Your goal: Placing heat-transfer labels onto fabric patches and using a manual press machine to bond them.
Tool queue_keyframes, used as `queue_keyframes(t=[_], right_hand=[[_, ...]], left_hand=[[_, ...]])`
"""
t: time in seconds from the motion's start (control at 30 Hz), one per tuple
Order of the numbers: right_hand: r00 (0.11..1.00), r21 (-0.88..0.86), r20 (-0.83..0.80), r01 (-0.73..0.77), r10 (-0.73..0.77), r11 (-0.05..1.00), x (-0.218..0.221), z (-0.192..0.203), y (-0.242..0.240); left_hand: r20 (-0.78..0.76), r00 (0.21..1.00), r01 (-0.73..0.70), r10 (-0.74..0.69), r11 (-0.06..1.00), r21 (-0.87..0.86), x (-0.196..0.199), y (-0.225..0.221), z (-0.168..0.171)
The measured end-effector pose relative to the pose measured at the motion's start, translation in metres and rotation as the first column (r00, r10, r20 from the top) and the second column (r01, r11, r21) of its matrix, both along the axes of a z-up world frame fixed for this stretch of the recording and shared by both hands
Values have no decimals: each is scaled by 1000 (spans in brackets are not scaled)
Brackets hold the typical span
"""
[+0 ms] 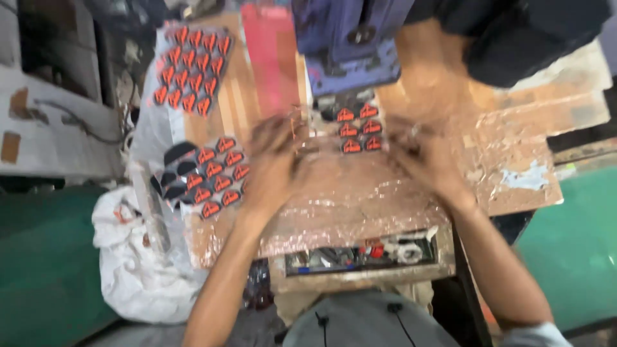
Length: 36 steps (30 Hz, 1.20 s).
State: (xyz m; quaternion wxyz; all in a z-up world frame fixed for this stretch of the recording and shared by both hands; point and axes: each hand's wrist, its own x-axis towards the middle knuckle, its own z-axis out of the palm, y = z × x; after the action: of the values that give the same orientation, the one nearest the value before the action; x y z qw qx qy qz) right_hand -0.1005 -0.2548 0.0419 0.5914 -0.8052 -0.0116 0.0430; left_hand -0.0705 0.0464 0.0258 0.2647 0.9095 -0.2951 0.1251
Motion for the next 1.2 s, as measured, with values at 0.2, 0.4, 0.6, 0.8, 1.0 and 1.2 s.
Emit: queue_keyframes(t=[0.2,0.4,0.6,0.8,1.0,1.2], right_hand=[[993,-104,-62,94,-100,990,-74,-13,-32],[989,-317,-3,136,-145,939,-90,25,6],[940,30,275,-219,203,975,-74,32,61],[923,-572,284,-55,260,818,-24,17,50],[762,-703,471,19,445,711,-56,2,55],[577,-257,7,-789,817,559,-134,23,9]], left_hand=[[14,862,-505,507,861,-60,-38,156,-1],[-646,373,-828,666,553,91,-102,142,39],[-616,775,-458,137,795,-399,-115,15,28],[-268,963,-155,40,893,-423,-40,-1,19],[-503,839,130,-206,974,-184,-13,-7,-13],[-434,893,99,-118,993,-66,-21,-21,8]])
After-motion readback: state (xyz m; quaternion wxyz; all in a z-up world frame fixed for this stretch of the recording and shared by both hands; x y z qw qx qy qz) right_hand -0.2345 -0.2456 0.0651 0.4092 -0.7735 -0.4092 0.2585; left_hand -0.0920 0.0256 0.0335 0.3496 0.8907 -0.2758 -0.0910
